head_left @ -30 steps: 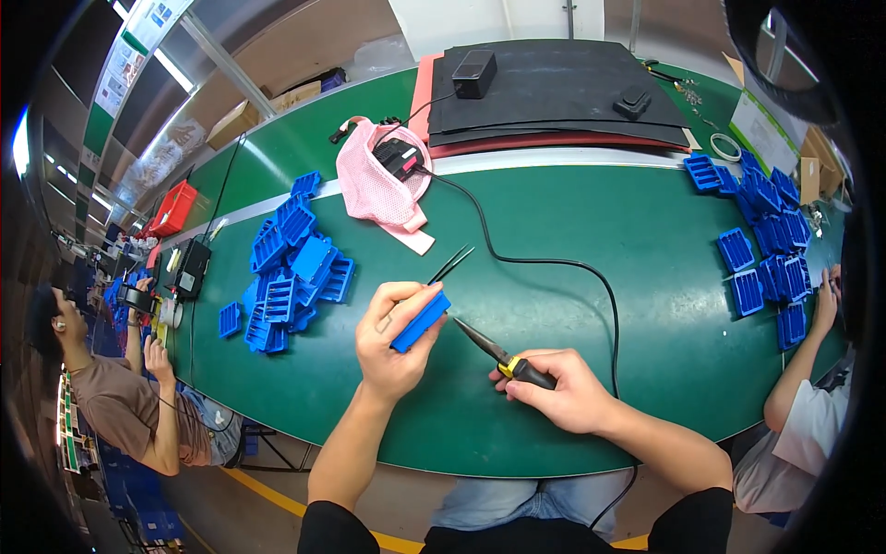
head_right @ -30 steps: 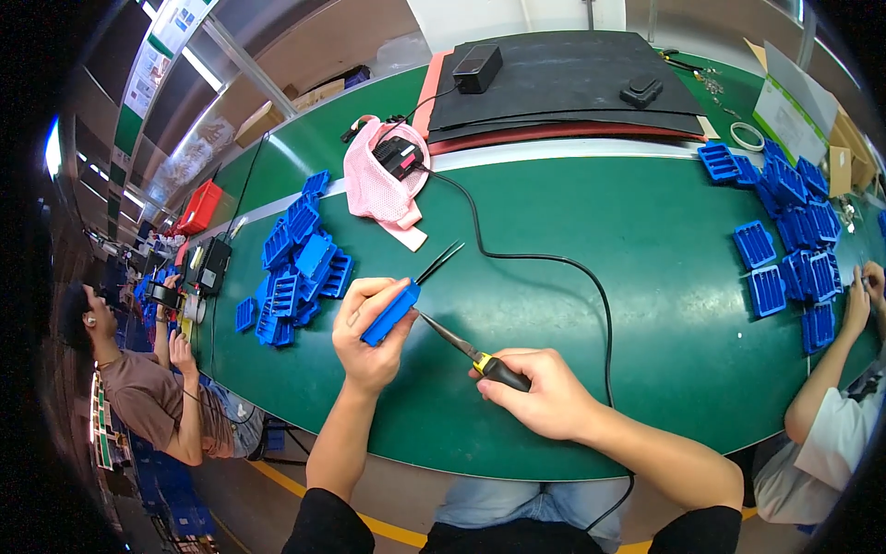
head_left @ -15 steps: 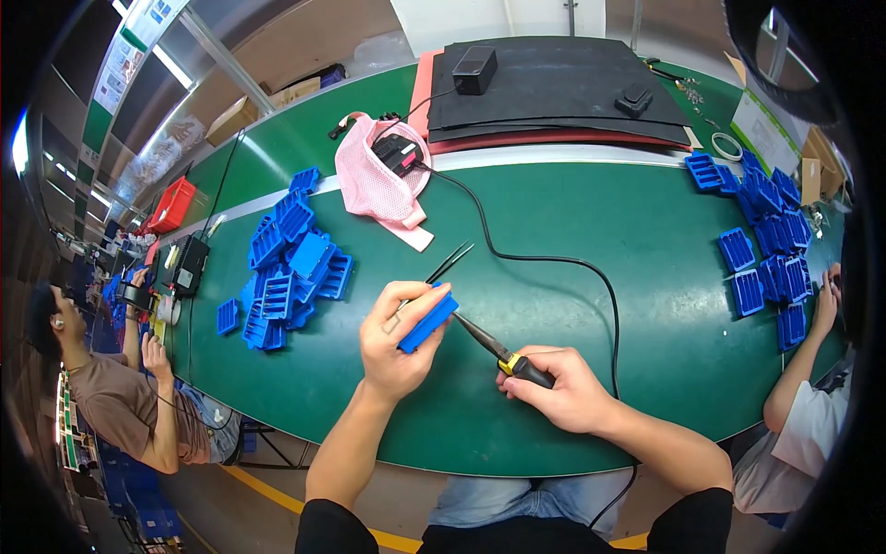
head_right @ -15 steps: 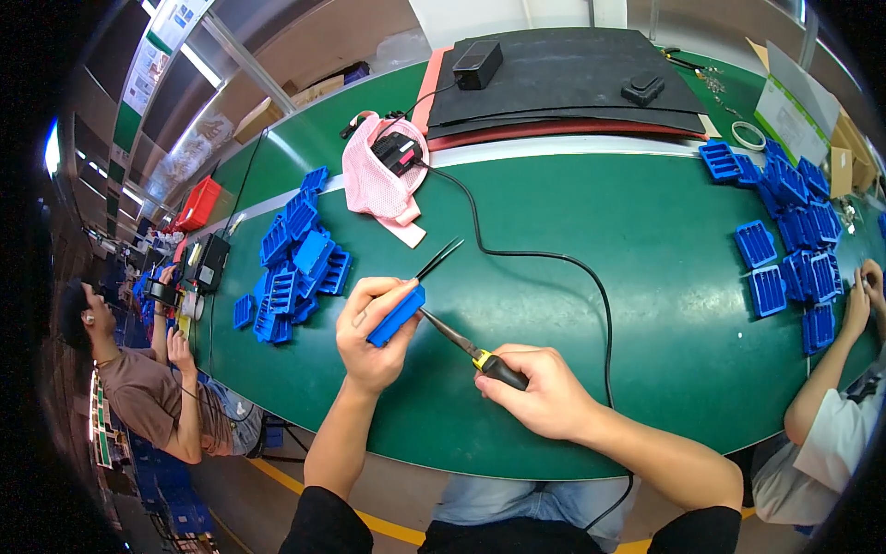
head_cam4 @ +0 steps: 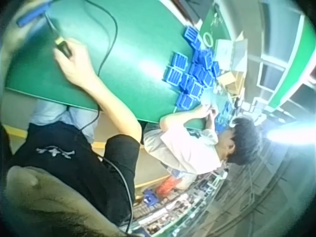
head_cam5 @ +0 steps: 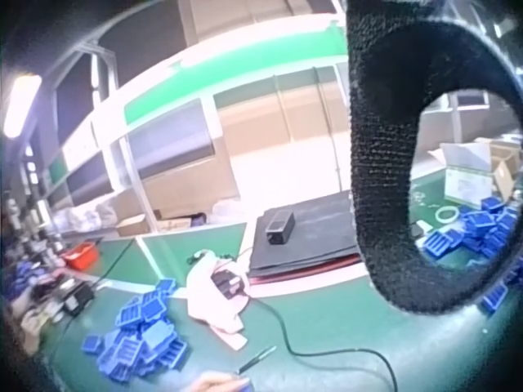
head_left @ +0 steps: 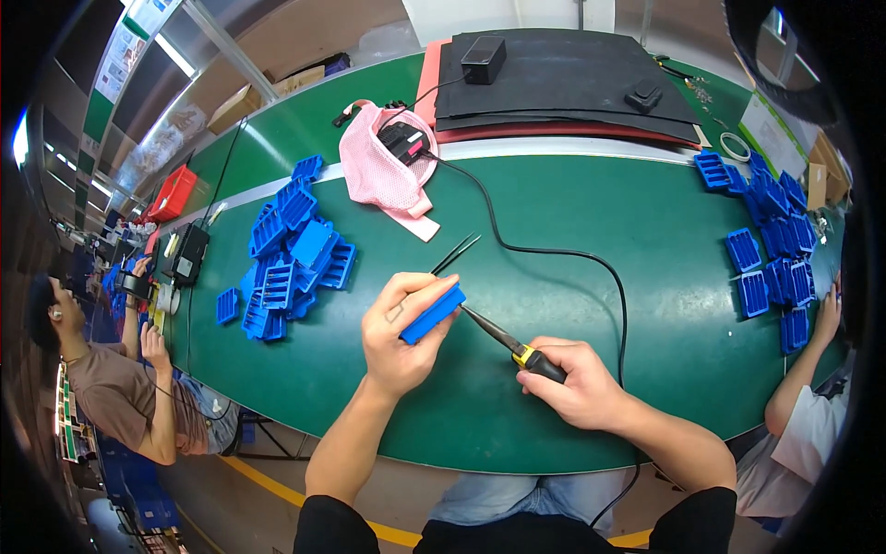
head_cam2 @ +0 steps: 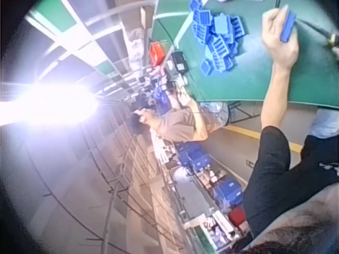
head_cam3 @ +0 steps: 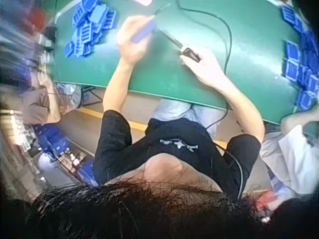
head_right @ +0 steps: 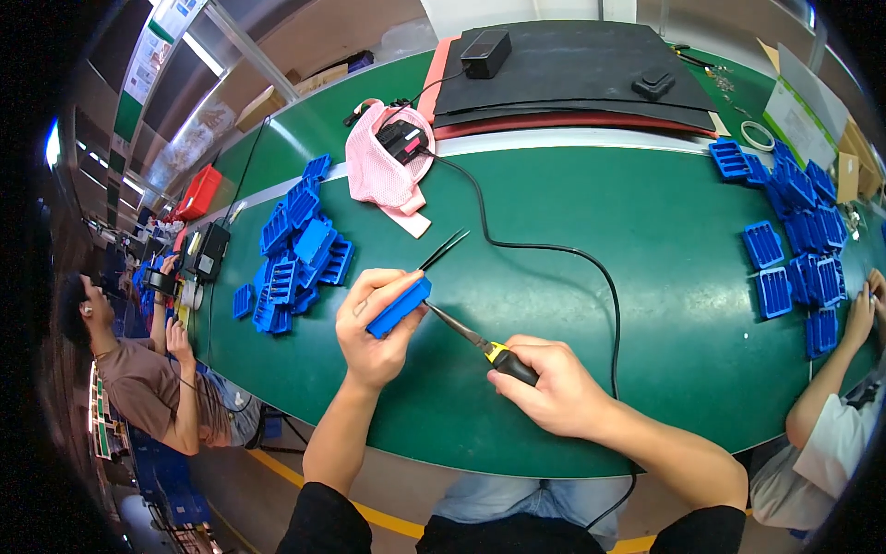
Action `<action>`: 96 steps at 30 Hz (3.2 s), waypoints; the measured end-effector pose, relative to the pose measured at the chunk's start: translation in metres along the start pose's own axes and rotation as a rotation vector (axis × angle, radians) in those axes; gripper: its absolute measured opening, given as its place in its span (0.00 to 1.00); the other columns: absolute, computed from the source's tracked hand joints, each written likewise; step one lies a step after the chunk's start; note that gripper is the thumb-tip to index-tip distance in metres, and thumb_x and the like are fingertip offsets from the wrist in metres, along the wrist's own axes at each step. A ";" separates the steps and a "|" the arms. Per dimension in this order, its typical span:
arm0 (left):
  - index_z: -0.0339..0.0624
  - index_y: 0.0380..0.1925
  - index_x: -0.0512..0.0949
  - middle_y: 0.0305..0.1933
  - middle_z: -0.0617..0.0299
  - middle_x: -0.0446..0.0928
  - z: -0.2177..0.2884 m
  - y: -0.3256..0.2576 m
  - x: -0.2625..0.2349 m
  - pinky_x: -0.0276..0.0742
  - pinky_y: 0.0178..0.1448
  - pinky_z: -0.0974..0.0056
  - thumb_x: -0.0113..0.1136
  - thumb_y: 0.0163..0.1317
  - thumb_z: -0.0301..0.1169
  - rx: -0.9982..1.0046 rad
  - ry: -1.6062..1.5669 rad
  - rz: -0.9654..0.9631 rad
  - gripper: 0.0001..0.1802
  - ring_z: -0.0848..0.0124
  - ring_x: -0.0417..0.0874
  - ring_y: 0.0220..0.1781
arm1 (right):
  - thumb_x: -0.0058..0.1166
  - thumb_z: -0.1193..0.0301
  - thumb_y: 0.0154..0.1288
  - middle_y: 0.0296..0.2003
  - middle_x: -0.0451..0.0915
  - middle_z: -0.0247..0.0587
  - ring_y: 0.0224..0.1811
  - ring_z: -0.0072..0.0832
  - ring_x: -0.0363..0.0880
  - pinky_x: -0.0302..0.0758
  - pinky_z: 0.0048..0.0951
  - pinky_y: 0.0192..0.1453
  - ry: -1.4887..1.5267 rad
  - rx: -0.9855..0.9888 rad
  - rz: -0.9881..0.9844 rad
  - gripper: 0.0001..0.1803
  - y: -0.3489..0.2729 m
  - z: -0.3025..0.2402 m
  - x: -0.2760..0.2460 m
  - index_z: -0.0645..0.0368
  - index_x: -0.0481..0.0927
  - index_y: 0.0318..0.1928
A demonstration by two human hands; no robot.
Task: Assembling small blue plastic components using needle-nose pliers at a factory workbench.
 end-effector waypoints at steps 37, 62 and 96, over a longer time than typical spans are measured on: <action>0.36 0.45 0.81 0.38 0.54 0.76 -0.001 -0.007 0.010 0.75 0.39 0.67 0.67 0.44 0.15 0.011 0.092 0.058 0.23 0.64 0.79 0.36 | 0.57 0.76 0.59 0.33 0.80 0.44 0.31 0.26 0.77 0.72 0.26 0.36 -0.082 0.017 -0.040 0.07 0.001 -0.003 0.004 0.68 0.80 0.36; 0.36 0.45 0.81 0.38 0.54 0.76 -0.001 -0.009 0.012 0.75 0.39 0.66 0.66 0.44 0.15 0.009 0.115 0.064 0.22 0.64 0.79 0.35 | 0.58 0.74 0.60 0.27 0.74 0.43 0.25 0.32 0.73 0.68 0.31 0.31 -0.044 -0.019 -0.029 0.08 -0.001 0.001 0.007 0.68 0.77 0.32; 0.34 0.45 0.80 0.39 0.55 0.75 -0.002 -0.008 0.016 0.75 0.39 0.67 0.66 0.47 0.15 -0.046 0.061 0.107 0.22 0.66 0.78 0.35 | 0.59 0.72 0.58 0.29 0.78 0.44 0.26 0.31 0.75 0.71 0.29 0.32 -0.073 -0.001 -0.101 0.09 -0.001 -0.002 0.009 0.68 0.78 0.34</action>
Point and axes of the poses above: each hand's wrist, its own y-axis towards the middle knuckle, its own x-axis out of the palm, z = x × y, the point moved 4 cm from there along y, towards the middle knuckle
